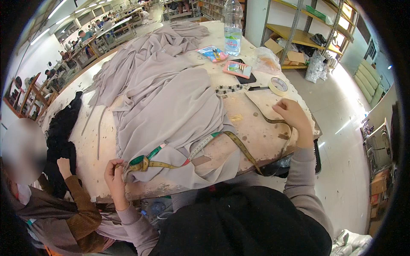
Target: The person inspects a light gray garment on a worktable in a garment factory. They unfold and examine the waistband and drawstring, use shears to trim threads, and measure the waistband with a tape measure.
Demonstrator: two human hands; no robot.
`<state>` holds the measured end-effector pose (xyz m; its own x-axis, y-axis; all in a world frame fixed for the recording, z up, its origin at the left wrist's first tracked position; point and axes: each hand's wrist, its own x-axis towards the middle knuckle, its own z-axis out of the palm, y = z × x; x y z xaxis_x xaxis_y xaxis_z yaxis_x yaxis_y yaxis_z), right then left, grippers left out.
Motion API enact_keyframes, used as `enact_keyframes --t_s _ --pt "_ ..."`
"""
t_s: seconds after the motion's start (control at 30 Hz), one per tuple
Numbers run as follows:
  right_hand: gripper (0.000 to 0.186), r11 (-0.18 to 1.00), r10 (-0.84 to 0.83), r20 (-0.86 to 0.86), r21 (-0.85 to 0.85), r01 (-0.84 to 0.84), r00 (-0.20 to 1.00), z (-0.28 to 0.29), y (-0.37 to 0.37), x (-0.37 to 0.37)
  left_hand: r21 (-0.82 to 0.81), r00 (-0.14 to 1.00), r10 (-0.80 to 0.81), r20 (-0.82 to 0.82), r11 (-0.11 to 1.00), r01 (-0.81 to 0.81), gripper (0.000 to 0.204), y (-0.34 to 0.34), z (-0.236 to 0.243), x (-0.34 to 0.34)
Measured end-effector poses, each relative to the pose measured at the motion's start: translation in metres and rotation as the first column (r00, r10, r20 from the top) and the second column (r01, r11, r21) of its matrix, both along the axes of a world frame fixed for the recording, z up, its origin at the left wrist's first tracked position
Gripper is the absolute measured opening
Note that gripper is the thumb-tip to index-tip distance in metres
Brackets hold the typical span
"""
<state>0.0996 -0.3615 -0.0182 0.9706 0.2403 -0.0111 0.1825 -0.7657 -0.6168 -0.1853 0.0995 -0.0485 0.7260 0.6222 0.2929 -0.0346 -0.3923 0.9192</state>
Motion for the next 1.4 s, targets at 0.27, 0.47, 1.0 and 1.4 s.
enact_keyframes --t_s 0.27,0.47,1.0,1.4 --pt "0.034 0.96 0.269 0.392 -0.185 -0.211 0.88 -0.079 0.063 0.037 0.287 0.69 -0.711 -0.135 0.639 0.714 0.036 -0.101 0.023 0.038" --pt "0.022 0.955 0.039 -0.024 0.294 -0.031 0.999 -0.053 0.047 0.028 0.248 0.976 -0.133 -0.175 0.953 0.174 0.027 -0.035 0.032 0.02" --pt "0.047 0.889 0.412 0.152 0.147 -0.433 0.898 -0.018 0.162 0.012 -0.045 0.887 0.417 0.197 0.908 -0.417 0.033 0.102 -0.049 -0.01" --pt "0.024 0.912 0.155 -0.014 0.386 -0.138 0.988 0.025 0.046 0.016 0.322 0.812 0.548 -0.202 0.82 -0.473 0.03 0.119 -0.053 -0.05"
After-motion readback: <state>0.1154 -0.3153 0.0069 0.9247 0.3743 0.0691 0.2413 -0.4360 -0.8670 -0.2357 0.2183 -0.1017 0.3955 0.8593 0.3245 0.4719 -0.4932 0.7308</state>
